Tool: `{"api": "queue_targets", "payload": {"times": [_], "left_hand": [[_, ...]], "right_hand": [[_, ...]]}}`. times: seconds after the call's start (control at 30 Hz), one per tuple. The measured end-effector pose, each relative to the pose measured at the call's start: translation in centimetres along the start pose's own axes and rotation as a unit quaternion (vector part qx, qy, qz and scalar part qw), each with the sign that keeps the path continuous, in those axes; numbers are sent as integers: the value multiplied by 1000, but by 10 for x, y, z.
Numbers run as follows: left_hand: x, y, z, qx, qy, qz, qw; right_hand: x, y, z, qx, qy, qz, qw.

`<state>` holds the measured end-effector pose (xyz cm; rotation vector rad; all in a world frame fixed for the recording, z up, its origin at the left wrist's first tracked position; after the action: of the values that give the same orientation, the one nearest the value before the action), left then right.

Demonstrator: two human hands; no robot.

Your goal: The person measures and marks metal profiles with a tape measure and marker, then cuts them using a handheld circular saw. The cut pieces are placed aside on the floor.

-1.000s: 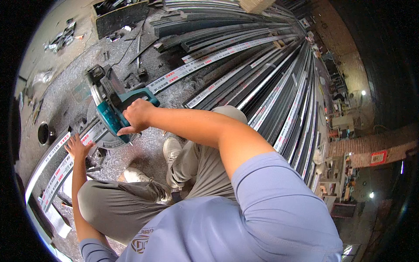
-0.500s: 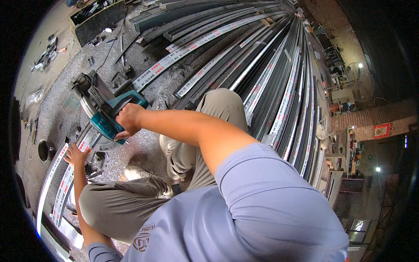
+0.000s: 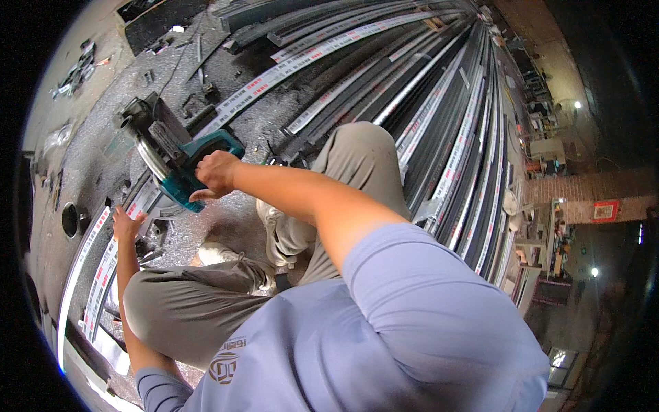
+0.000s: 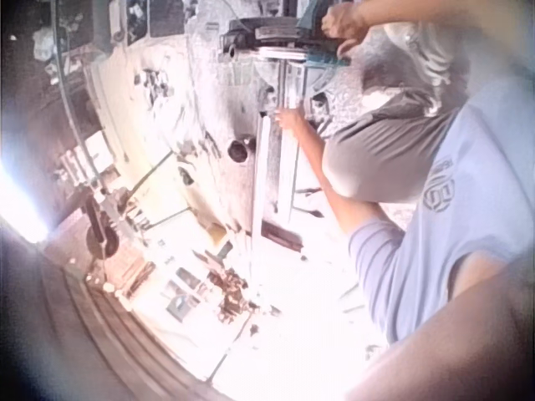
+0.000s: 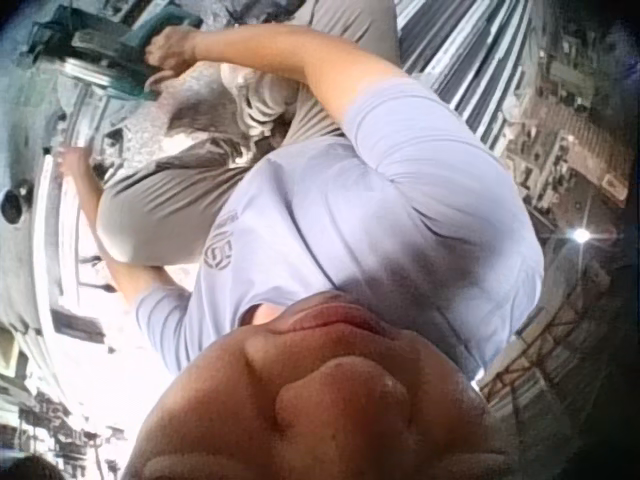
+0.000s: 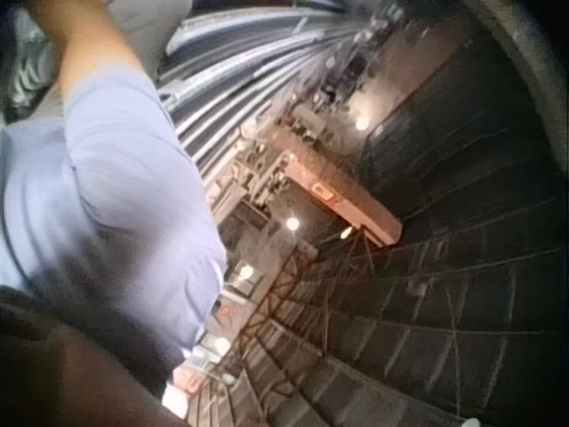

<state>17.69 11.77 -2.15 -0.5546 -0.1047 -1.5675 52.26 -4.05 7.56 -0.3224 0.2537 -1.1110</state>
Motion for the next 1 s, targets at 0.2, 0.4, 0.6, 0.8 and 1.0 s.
{"api": "queue_targets", "payload": {"times": [0.2, 0.4, 0.6, 0.8, 1.0], "left_hand": [[4, 0, 1, 15, 0, 5, 1000], [-6, -14, -20, 70, 33, -33, 996], [-4, -27, -26, 166, 17, -75, 983], [1, -42, -12, 95, -21, -113, 989], [21, -57, -41, -52, 33, -151, 987]], "right_hand": [[-62, -11, 103, -40, -159, -103, 981], [-176, 19, 166, -76, -41, -65, 994], [-206, 39, 192, -204, -30, 44, 977], [-217, 56, 198, -164, 41, 42, 985], [-217, 77, 199, -157, 18, 51, 986]]}}
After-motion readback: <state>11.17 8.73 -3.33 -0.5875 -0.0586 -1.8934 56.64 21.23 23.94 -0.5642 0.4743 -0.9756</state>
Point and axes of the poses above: each hand's wrist, its own x-axis away from the middle knuckle, its own z-axis out of the back of the hand, y = z × x, the point moved 2 cm from there along -x, towards the middle knuckle, and after that the axes turned 13 degrees about -x, right-handed, at the moved point
